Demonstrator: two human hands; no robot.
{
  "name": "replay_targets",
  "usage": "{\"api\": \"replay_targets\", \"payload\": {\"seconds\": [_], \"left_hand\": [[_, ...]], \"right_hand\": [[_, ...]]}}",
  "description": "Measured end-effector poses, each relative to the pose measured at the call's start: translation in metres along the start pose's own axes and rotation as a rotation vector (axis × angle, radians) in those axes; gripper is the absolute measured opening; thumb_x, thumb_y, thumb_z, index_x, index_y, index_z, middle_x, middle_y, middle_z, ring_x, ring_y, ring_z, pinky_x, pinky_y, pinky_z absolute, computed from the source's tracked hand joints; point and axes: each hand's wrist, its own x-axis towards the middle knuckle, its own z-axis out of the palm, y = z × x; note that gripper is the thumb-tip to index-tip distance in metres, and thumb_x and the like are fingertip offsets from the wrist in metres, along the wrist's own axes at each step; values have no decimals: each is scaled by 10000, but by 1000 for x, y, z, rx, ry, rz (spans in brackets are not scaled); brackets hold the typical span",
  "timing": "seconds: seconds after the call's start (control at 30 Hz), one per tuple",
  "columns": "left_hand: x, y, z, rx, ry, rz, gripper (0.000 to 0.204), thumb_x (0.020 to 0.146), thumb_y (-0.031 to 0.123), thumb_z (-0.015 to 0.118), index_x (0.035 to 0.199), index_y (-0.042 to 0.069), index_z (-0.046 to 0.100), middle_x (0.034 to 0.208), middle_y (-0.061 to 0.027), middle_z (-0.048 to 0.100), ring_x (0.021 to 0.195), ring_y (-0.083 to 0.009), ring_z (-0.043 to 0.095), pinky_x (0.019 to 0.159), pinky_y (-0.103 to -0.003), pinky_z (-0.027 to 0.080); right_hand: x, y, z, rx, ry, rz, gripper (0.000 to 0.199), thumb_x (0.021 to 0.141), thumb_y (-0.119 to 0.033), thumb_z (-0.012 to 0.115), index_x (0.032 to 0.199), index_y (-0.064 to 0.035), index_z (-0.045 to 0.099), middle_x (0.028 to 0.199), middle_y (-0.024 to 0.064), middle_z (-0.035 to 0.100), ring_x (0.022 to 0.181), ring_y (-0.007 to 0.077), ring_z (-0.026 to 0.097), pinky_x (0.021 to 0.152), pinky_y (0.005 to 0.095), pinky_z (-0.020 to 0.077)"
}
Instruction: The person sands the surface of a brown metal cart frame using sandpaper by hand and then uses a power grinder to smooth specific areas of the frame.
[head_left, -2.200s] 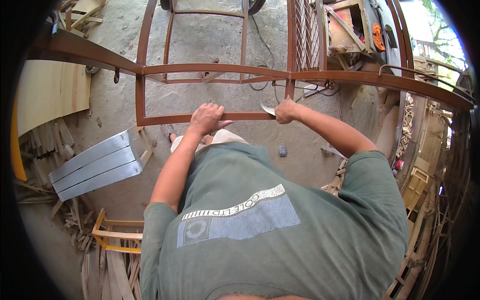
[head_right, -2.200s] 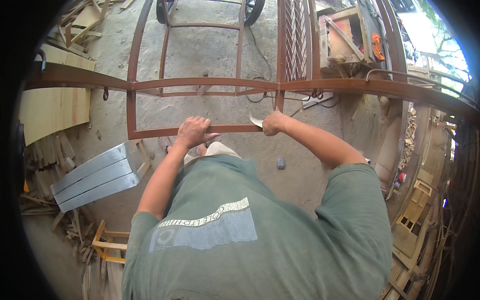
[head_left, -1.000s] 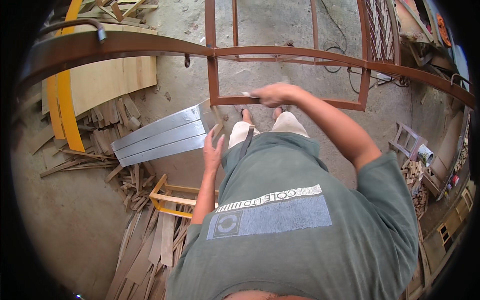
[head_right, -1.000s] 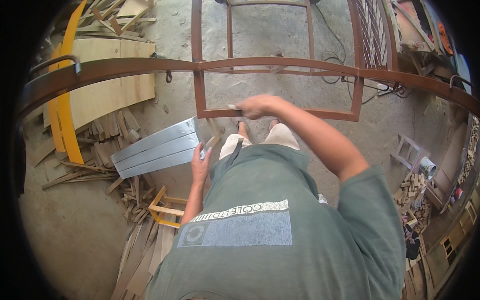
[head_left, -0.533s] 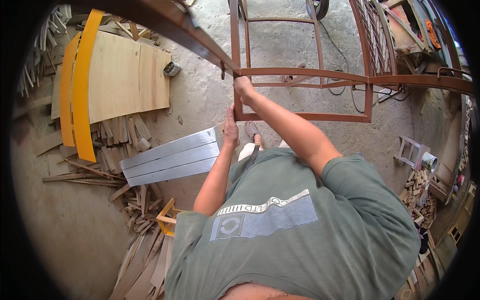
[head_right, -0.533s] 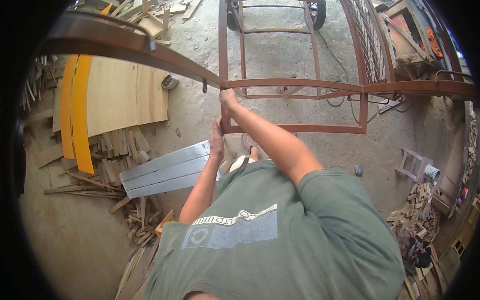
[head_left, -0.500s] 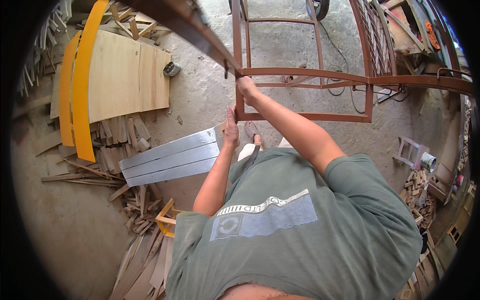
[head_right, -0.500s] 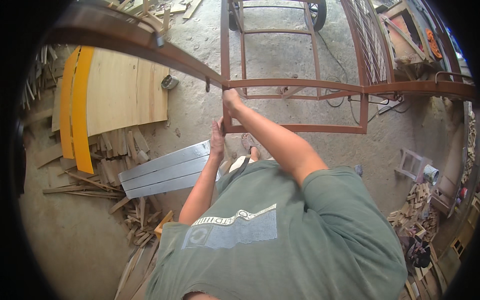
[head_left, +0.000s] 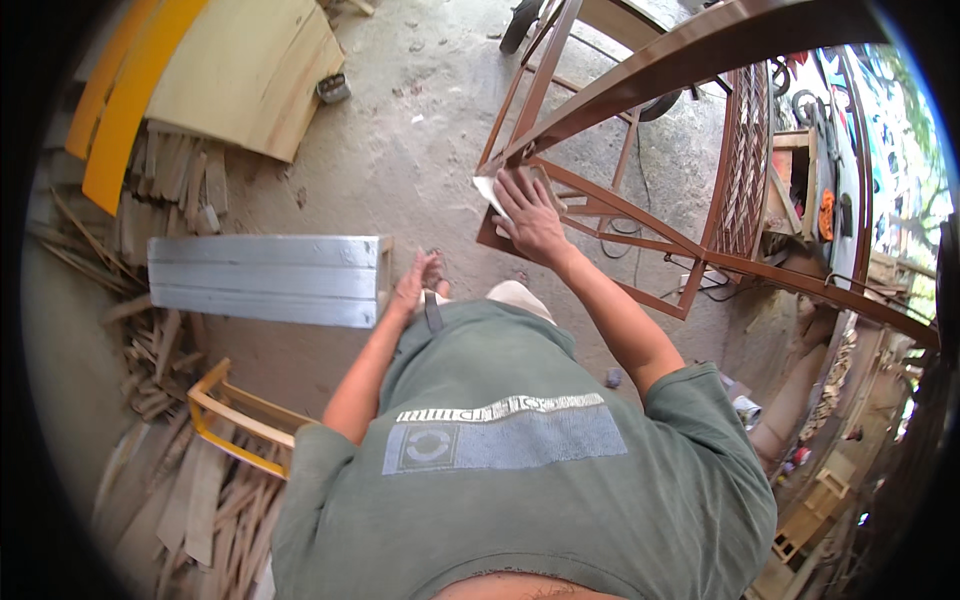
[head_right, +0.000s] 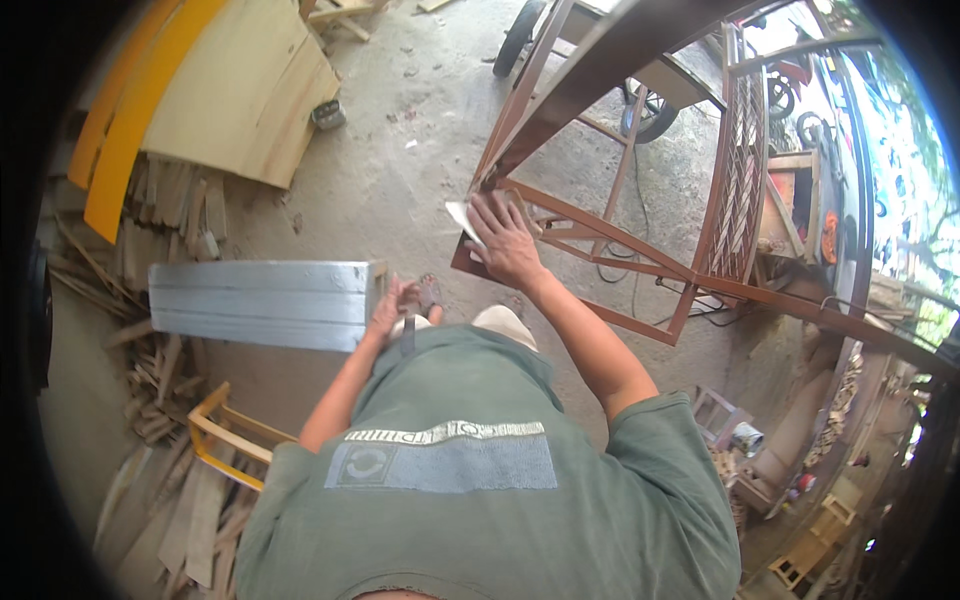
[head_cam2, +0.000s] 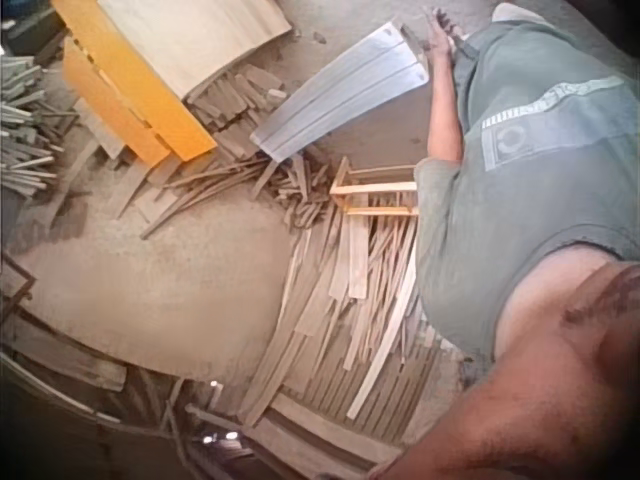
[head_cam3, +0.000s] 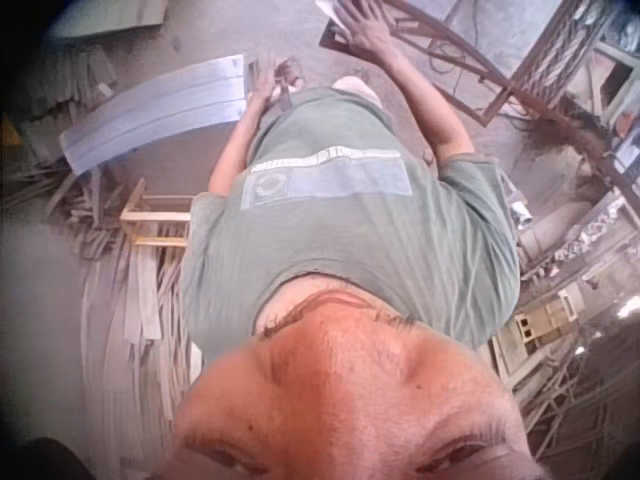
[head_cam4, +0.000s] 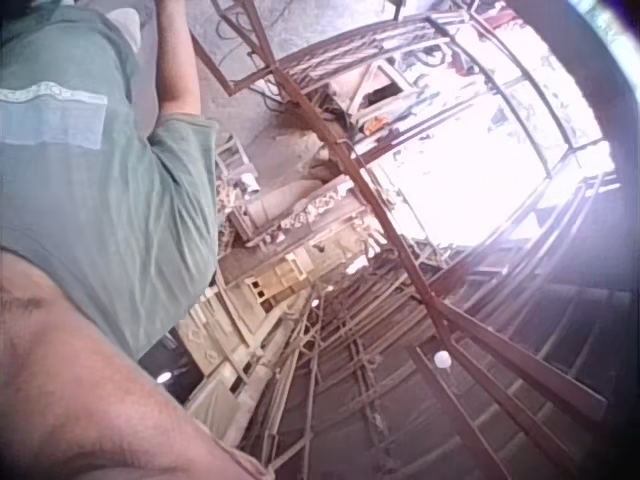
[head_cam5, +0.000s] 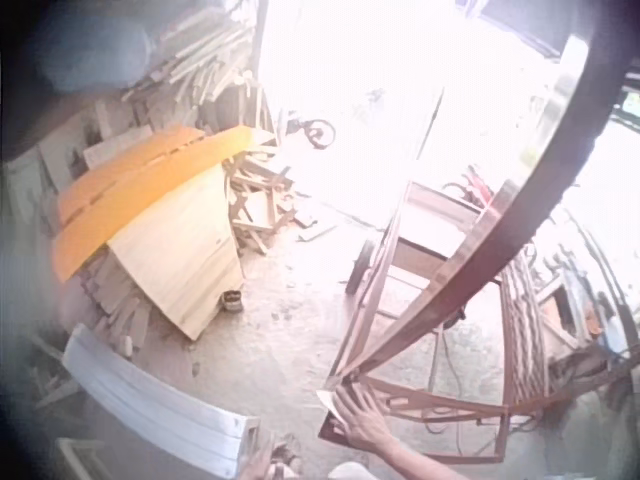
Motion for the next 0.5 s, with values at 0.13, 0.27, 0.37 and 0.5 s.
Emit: {"api": "replay_targets", "payload": {"seconds": [0.13, 0.27, 0.37, 0.5], "left_hand": [[-10, 8, -17, -33, 48, -80, 979, 906, 832, 275, 1401, 33, 548, 1270, -156, 634, 1181, -245, 598, 1020, -398, 426], [-18, -13, -24, -62, 103, -149, 962, 916, 808, 312, 1349, -10, 574, 1244, -157, 655, 1163, -251, 615, 957, -384, 436], [-30, -42, -20, -154, 110, -253, 875, 941, 735, 397, 1313, -33, 589, 1220, -138, 667, 1131, -249, 626, 954, -379, 441], [-34, -38, 0, 132, -53, -31, 625, 965, 480, 577, 1332, -26, 573, 1245, -159, 662, 1138, -254, 631, 1002, -366, 454]], "right_hand": [[-3, 2, -10, 109, -546, -295, 656, 903, -105, 453, 1546, -129, 331, 1654, 52, 206, 1534, 297, 138, 1248, 495, 113], [21, 6, -31, 147, -574, 82, 714, 859, -44, 471, 1550, -108, 299, 1646, 108, 216, 1527, 295, 173, 1256, 466, 134], [16, -5, -30, -259, -632, -546, 671, 935, -78, 458, 1565, -88, 226, 1656, 151, 141, 1531, 299, 142, 1260, 439, 123], [30, 2, -18, -350, -585, -490, 659, 895, -77, 464, 1528, -18, 290, 1628, 195, 205, 1520, 320, 180, 1241, 450, 177]]}}
